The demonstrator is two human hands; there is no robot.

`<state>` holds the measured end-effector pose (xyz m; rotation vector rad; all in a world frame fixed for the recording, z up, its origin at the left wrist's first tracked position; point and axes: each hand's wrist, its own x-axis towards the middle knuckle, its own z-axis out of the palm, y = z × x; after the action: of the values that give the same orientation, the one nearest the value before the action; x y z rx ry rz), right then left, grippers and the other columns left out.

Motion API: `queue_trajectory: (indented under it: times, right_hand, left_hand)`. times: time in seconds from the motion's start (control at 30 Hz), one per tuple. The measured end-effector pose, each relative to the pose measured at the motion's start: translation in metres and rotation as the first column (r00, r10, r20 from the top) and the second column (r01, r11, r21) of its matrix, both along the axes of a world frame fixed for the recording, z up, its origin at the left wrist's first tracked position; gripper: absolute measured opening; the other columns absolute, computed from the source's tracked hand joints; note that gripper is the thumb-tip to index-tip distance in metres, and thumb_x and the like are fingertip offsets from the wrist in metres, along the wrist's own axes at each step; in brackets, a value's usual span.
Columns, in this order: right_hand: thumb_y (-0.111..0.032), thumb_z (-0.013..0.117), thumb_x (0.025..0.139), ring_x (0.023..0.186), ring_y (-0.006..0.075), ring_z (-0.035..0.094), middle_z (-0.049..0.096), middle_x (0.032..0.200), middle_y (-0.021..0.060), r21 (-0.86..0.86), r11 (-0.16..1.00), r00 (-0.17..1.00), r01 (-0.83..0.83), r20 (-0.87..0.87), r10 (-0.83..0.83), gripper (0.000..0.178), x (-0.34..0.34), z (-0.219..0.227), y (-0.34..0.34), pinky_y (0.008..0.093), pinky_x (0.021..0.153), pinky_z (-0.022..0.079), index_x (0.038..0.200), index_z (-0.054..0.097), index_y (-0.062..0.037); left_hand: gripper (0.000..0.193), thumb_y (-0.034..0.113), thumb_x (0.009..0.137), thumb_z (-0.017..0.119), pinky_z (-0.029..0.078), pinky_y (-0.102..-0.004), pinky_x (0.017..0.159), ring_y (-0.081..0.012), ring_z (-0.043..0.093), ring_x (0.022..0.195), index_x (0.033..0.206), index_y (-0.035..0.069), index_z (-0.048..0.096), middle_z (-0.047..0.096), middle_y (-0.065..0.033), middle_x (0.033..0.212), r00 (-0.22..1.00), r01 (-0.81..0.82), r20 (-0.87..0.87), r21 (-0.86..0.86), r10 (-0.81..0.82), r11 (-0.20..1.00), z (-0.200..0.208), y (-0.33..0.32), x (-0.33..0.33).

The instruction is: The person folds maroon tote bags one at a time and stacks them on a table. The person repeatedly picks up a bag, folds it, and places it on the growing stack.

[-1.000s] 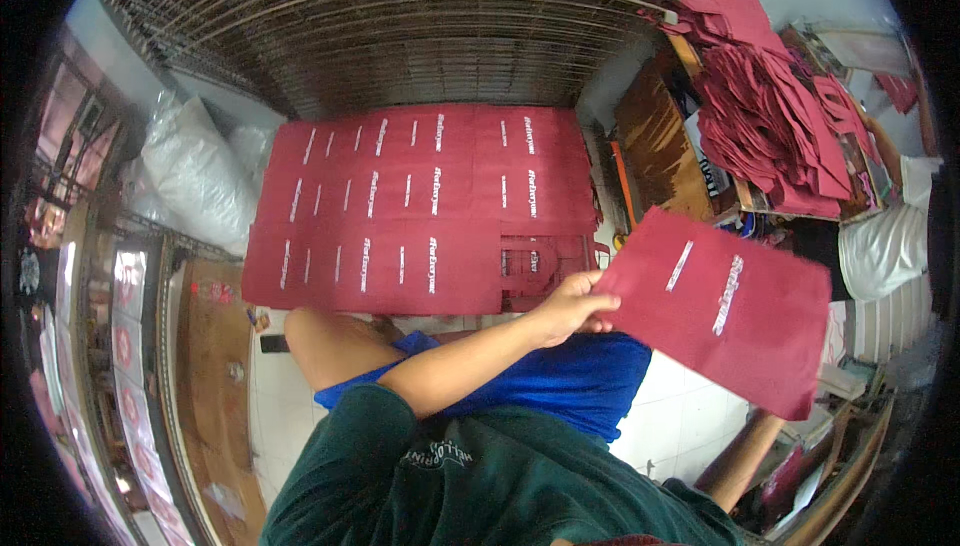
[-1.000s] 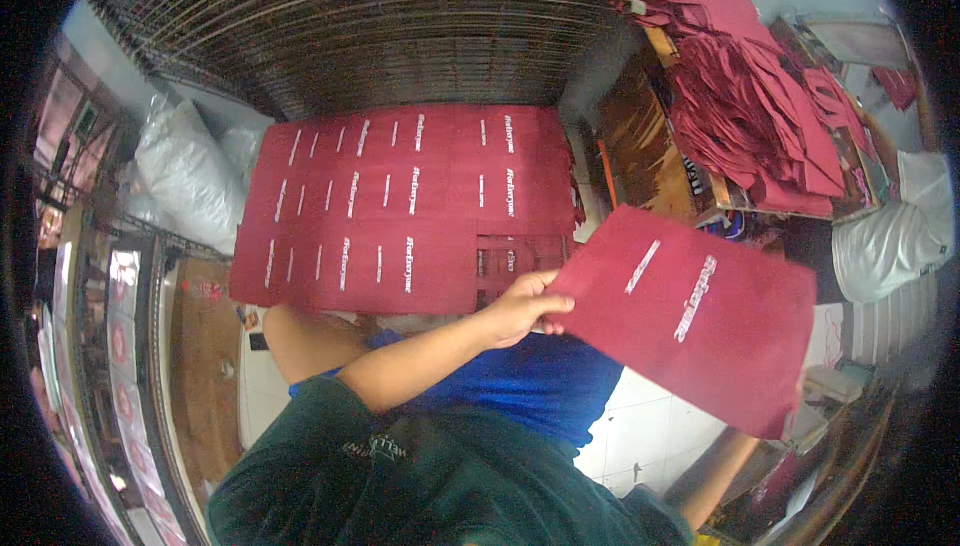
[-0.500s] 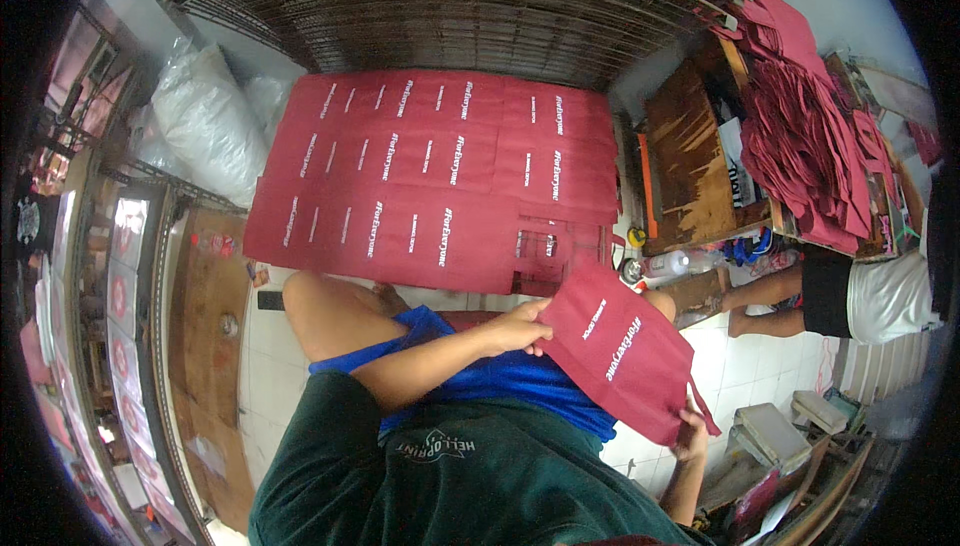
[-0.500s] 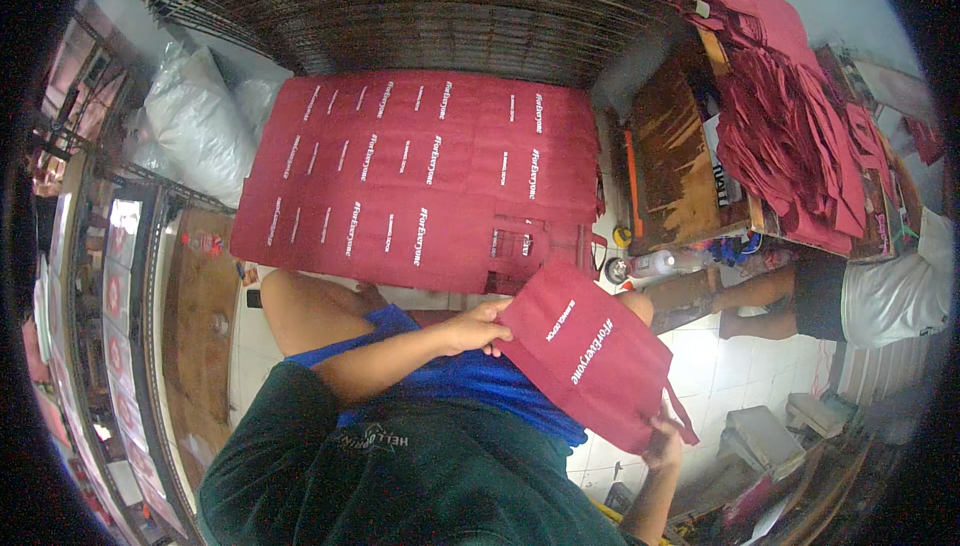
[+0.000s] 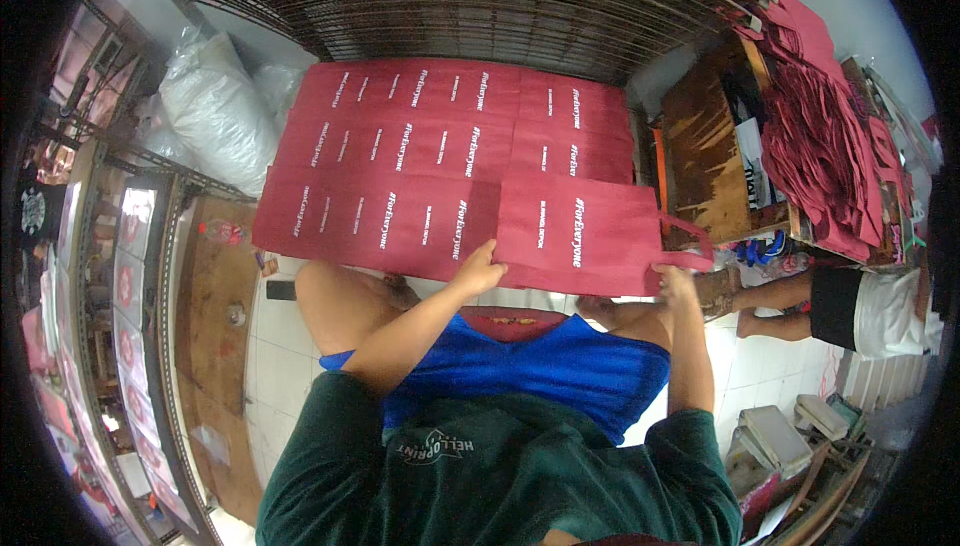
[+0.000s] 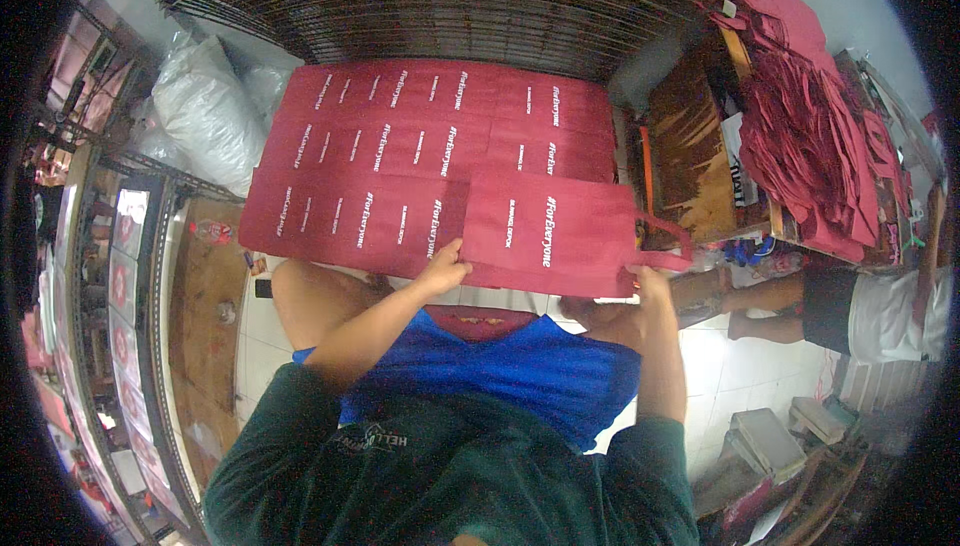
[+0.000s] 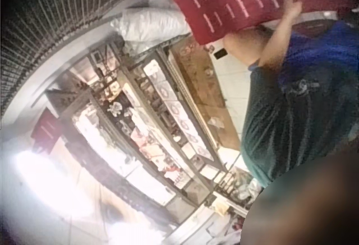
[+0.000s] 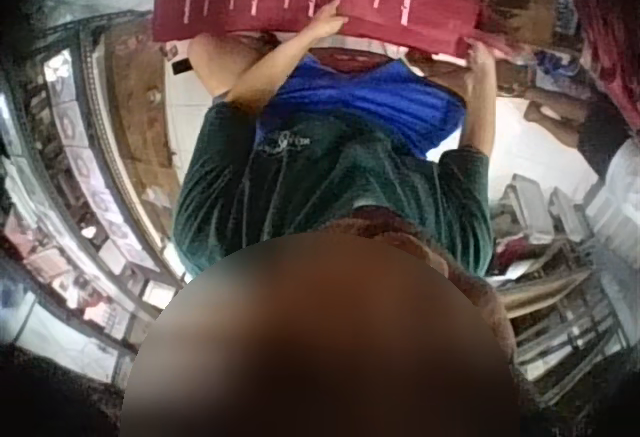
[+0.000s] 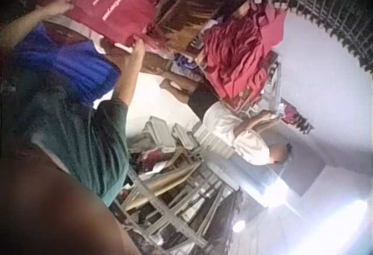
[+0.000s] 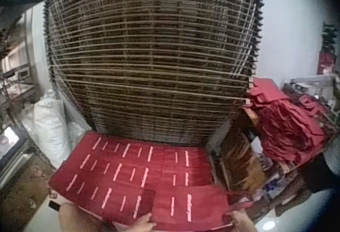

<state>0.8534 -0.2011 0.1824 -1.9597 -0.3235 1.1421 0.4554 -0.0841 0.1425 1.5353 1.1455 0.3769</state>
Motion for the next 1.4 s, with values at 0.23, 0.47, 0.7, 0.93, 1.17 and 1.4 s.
queue_trajectory:
  times: [0.23,0.47,0.7,0.93,1.17,1.4]
  right_hand:
    - [0.006,0.062,0.065,0.072,0.0192,0.054,0.056,0.082,0.0032,0.002,0.893,0.891,0.450,0.070,-0.449,0.033,-0.023,-0.137,0.010,0.0367,0.064,0.047,0.093,0.054,-0.0070]
    - [0.007,0.056,0.066,0.069,0.0167,0.054,0.056,0.079,0.0043,-0.039,0.881,0.881,0.471,-0.020,-0.472,0.023,-0.046,-0.121,0.008,0.0339,0.060,0.045,0.085,0.057,-0.0062]
    - [-0.006,0.062,0.068,0.073,0.0219,0.061,0.064,0.086,0.0098,-0.121,0.858,0.866,0.499,0.108,-0.489,0.032,-0.018,-0.187,-0.005,0.0373,0.064,0.049,0.099,0.062,0.0016]
    - [-0.008,0.065,0.068,0.076,0.0172,0.058,0.063,0.089,0.0068,-0.020,0.868,0.869,0.495,0.024,-0.495,0.031,-0.017,-0.193,-0.007,0.0350,0.066,0.047,0.098,0.063,-0.0006]
    - [-0.013,0.066,0.068,0.076,0.0196,0.059,0.064,0.088,0.0086,-0.086,0.864,0.868,0.496,0.088,-0.489,0.032,-0.021,-0.191,-0.002,0.0348,0.067,0.047,0.098,0.064,-0.0015]
    - [-0.021,0.068,0.068,0.079,0.0238,0.064,0.065,0.089,0.0140,-0.205,0.840,0.862,0.502,0.198,-0.467,0.035,-0.007,-0.214,-0.009,0.0352,0.068,0.050,0.097,0.065,-0.0010]
  left_hand:
    - [0.058,0.022,0.066,0.069,0.047,-0.0411,0.086,-0.0347,0.059,0.097,0.117,0.004,0.049,0.061,-0.0192,0.102,0.842,0.029,-0.537,-0.042,-0.048,0.999,-0.058,0.000,0.020]
    - [0.046,0.021,0.070,0.066,0.047,-0.0433,0.086,-0.0359,0.059,0.098,0.111,0.009,0.050,0.063,-0.0194,0.100,0.833,-0.144,-0.545,-0.050,0.094,0.988,-0.082,-0.015,0.020]
    - [0.048,0.023,0.073,0.065,0.047,-0.0440,0.083,-0.0372,0.060,0.093,0.115,0.011,0.047,0.063,-0.0197,0.096,0.850,-0.128,-0.515,0.005,0.113,0.992,-0.091,-0.017,0.018]
    - [0.048,0.022,0.074,0.065,0.047,-0.0433,0.084,-0.0366,0.060,0.095,0.116,0.012,0.047,0.063,-0.0204,0.097,0.835,-0.108,-0.544,-0.015,0.083,0.994,-0.086,-0.014,0.020]
    - [0.047,0.020,0.074,0.065,0.047,-0.0430,0.084,-0.0363,0.060,0.094,0.116,0.012,0.047,0.063,-0.0200,0.095,0.814,-0.108,-0.576,-0.018,0.078,0.994,-0.089,-0.013,0.020]
    - [0.047,0.018,0.072,0.066,0.047,-0.0433,0.083,-0.0372,0.060,0.092,0.115,0.011,0.047,0.064,-0.0198,0.091,0.844,-0.077,-0.532,0.010,0.071,0.997,-0.085,-0.013,0.022]
